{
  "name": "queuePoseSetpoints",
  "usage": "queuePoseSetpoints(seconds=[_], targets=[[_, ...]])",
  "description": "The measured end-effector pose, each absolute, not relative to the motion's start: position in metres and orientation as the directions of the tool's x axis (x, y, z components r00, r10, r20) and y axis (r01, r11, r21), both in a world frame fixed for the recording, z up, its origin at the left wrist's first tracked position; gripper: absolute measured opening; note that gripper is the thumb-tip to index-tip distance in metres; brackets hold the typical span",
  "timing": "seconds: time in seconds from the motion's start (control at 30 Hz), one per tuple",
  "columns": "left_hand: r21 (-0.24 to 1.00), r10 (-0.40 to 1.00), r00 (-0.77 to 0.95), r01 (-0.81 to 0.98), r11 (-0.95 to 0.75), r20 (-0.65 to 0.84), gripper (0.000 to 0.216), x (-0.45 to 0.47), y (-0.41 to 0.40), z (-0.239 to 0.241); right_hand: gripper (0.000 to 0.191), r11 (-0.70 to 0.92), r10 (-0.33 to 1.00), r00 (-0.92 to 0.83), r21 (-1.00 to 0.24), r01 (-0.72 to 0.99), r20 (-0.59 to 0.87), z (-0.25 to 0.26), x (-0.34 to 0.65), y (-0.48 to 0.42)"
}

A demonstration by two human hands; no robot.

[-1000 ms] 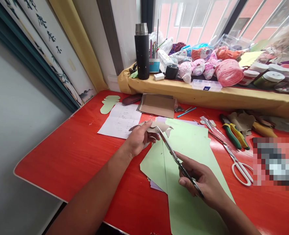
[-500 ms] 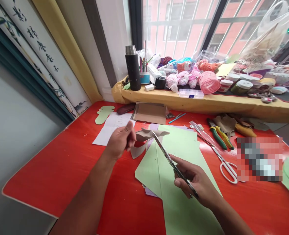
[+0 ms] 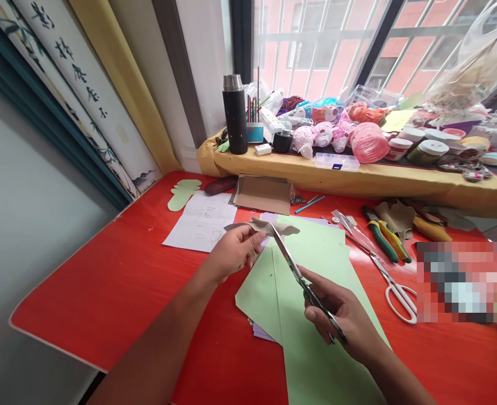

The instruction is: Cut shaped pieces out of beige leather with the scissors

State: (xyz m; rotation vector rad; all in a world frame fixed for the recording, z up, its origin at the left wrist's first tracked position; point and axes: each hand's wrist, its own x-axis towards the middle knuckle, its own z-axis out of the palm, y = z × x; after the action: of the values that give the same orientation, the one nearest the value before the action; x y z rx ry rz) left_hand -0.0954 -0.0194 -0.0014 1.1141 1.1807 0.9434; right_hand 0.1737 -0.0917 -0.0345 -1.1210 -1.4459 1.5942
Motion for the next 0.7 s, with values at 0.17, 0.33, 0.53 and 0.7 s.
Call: queuePoseSetpoints(seconds=[0.17, 0.33, 0.53, 0.7], targets=[[0.974, 0.976, 0.124, -0.117, 0.194, -0.179, 0.047, -0.095, -0.014, -0.005, 0.087, -0.142, 0.897, -0.412, -0.987, 0.078, -0.162, -0.037, 0.172, -0.093], [0.972, 0.98, 0.1, -0.146, 0.186, -0.172, 0.05, -0.094, -0.011, -0.012, 0.079, -0.129, 0.892, -0.428, -0.989, 0.075, -0.149, -0.048, 0.172, -0.093], [0.943, 0.964, 0.079, -0.201, 0.266, -0.255, 0.04, -0.095, -0.004, -0.024, 0.083, -0.168, 0.872, -0.45, -0.981, 0.097, -0.193, -0.05, 0.169, -0.093], [0.945, 0.962, 0.079, -0.184, 0.27, -0.26, 0.034, -0.096, -0.001, -0.033, 0.093, -0.206, 0.861, -0.434, -0.962, 0.179, -0.265, -0.04, 0.166, -0.092]])
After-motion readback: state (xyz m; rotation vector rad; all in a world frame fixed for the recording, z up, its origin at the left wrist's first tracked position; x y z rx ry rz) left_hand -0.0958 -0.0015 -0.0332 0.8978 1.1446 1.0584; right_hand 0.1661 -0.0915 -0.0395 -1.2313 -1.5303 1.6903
